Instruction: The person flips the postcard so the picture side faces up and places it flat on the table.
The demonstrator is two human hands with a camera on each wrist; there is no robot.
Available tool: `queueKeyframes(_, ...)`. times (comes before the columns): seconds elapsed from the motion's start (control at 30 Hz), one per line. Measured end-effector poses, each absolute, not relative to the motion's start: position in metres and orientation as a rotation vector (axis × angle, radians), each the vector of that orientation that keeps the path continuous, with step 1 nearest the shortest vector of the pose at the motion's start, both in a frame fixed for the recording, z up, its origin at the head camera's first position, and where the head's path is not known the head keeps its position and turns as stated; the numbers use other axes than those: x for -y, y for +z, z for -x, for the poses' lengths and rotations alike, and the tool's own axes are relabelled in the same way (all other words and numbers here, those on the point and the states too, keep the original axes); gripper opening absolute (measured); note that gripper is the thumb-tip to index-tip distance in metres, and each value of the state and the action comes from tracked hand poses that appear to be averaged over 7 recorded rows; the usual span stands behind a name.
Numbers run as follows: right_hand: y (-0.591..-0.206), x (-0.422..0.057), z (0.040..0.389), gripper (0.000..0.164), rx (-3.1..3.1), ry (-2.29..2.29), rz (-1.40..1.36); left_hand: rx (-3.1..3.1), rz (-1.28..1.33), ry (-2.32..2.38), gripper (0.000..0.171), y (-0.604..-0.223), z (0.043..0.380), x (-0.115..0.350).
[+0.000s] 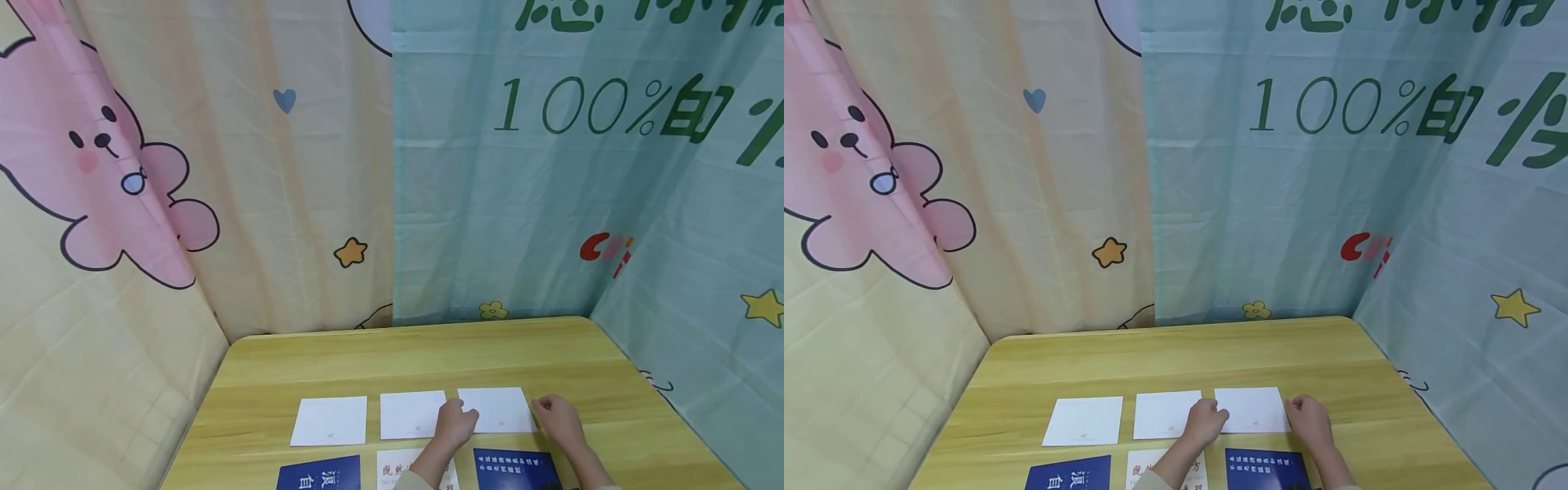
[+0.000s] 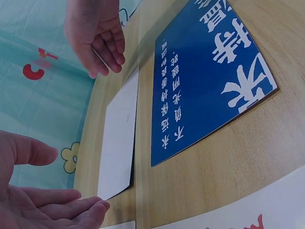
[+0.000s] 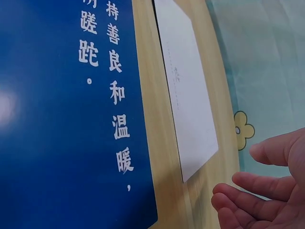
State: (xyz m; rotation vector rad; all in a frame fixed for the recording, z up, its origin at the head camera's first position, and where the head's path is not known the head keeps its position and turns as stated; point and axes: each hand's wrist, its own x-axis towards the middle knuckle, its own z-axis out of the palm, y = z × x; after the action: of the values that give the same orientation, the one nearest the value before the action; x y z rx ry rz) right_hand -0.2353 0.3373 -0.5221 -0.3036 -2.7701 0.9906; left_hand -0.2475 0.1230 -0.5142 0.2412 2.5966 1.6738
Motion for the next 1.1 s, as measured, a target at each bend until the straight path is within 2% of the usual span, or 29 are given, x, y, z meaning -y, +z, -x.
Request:
queueKeyframes(0.7, -0.534, -0.340, 0.249, 0.027, 2.809, 1.024, 0.390, -2.615, -0.216, 1.606, 0.037, -0.521, 0.256, -0.125)
queueKeyframes(0.93, -0.531, -0.337, 0.249, 0.024, 2.778, 1.025, 0.360, -2.663, -0.287, 1.630, 0.035, -0.533, 0.258, -0.127)
queueKeyframes(1.1, -0.531, -0.336, 0.249, 0.025, 2.781, 1.012, 0.358, -2.641, -0.233, 1.632, 0.033, -0.525, 0.255, -0.129)
